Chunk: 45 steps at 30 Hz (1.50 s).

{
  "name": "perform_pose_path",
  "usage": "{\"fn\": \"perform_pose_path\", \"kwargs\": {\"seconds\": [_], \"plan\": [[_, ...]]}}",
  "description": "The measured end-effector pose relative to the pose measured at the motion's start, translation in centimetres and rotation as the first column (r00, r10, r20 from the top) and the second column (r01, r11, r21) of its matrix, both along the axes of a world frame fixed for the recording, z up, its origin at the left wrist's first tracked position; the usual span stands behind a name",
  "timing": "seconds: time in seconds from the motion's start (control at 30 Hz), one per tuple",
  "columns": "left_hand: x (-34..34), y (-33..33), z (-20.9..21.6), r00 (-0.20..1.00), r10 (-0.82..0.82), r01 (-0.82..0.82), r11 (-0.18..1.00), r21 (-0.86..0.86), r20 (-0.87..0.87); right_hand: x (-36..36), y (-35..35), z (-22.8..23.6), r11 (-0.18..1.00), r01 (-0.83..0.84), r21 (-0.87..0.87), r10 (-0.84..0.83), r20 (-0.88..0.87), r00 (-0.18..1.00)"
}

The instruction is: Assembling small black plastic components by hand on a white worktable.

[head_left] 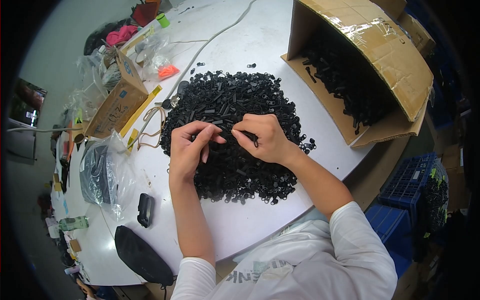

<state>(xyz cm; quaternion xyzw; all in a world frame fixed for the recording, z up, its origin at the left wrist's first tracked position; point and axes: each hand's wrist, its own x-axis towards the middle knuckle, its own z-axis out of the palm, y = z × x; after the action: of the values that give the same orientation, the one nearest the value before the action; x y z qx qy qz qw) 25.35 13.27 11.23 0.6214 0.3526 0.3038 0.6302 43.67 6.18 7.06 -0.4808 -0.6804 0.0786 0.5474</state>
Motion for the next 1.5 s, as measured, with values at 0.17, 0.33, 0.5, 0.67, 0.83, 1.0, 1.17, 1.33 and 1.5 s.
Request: {"fn": "perform_pose_path", "kwargs": {"seconds": [0.17,0.33,0.5,0.67,0.83,1.0,1.17,1.33,1.5], "plan": [[0.0,0.1,-0.4,0.997,-0.021,0.022,1.0,-0.004,0.079,0.0,0.0,-0.1,1.0,0.002,0.002,-0.002,0.013,1.0],[0.1,-0.1,-0.3,0.996,-0.019,0.017,1.0,0.022,0.082,0.1,0.0,-0.1,0.999,-0.045,0.03,0.045,0.011,0.999],[0.0,-0.1,-0.2,0.998,-0.038,0.039,0.999,-0.017,0.051,0.0,0.0,-0.3,1.0,-0.003,-0.003,0.003,0.023,1.0],[0.0,-0.2,-0.1,0.995,-0.032,0.035,0.999,-0.029,0.09,0.0,0.0,-0.2,0.999,-0.034,0.012,0.034,0.006,0.999],[0.3,-0.3,-0.3,0.987,0.005,0.008,0.997,-0.083,0.16,0.1,0.1,-0.2,0.998,-0.06,0.015,0.06,0.002,0.998],[0.2,-0.4,-0.6,0.977,0.01,0.014,0.993,-0.115,0.212,0.1,0.0,-0.1,0.998,-0.058,0.021,0.058,0.003,0.998],[-0.9,-0.1,-1.0,0.94,-0.118,0.135,0.99,-0.032,0.32,0.1,0.0,-0.3,0.998,-0.055,0.026,0.055,0.004,0.998],[-1.1,0.1,-1.0,0.918,-0.088,0.099,0.995,-0.01,0.387,0.0,0.0,-0.1,0.998,-0.06,0.024,0.06,-0.001,0.998],[-0.9,0.0,-1.0,0.939,-0.045,0.026,0.998,0.061,0.342,0.0,0.0,0.0,0.998,-0.059,0.028,0.059,-0.001,0.998]]}}
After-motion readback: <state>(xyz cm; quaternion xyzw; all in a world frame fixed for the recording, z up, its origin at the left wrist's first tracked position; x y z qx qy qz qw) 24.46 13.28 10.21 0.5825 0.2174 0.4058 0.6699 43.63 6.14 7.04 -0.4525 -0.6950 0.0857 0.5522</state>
